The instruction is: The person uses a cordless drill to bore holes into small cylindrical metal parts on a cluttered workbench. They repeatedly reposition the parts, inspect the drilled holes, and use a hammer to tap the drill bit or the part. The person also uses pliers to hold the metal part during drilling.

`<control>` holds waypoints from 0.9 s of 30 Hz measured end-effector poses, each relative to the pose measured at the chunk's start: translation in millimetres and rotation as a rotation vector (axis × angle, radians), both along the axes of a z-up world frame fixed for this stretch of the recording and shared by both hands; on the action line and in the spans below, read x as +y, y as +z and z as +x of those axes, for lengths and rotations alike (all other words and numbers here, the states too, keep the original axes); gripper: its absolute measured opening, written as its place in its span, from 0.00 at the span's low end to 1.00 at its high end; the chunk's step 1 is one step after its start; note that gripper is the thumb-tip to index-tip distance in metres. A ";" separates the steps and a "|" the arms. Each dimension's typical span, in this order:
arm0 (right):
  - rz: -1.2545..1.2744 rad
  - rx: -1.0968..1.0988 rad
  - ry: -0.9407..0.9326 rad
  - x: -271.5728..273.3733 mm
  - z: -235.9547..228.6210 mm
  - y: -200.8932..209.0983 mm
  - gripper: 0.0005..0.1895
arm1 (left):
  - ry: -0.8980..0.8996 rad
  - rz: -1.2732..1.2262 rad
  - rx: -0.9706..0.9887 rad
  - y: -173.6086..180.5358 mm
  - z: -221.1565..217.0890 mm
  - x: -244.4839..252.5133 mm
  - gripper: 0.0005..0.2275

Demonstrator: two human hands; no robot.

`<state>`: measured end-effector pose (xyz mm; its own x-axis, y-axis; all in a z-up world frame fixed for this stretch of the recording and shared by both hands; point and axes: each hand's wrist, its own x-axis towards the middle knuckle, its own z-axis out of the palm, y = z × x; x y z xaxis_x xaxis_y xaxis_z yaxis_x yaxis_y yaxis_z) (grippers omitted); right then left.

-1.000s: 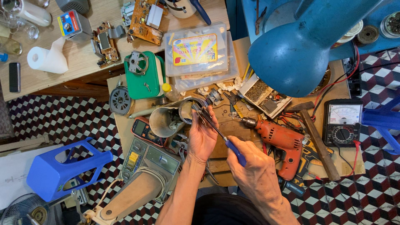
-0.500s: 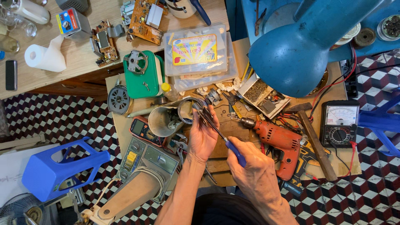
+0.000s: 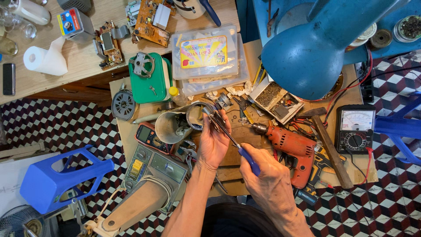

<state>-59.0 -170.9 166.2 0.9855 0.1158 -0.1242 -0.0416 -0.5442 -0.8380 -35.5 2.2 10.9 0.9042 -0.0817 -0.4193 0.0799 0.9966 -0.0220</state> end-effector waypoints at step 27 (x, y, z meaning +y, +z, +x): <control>-0.014 -0.117 0.020 -0.2 -7.9 -1.2 0.18 | -0.012 0.068 0.012 -8.1 0.6 0.4 0.15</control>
<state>-66.9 -171.1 165.0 0.9908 0.1351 -0.0100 0.0674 -0.5555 -0.8288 -34.9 2.6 2.8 0.8982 -0.0635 -0.4350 0.0919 0.9948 0.0444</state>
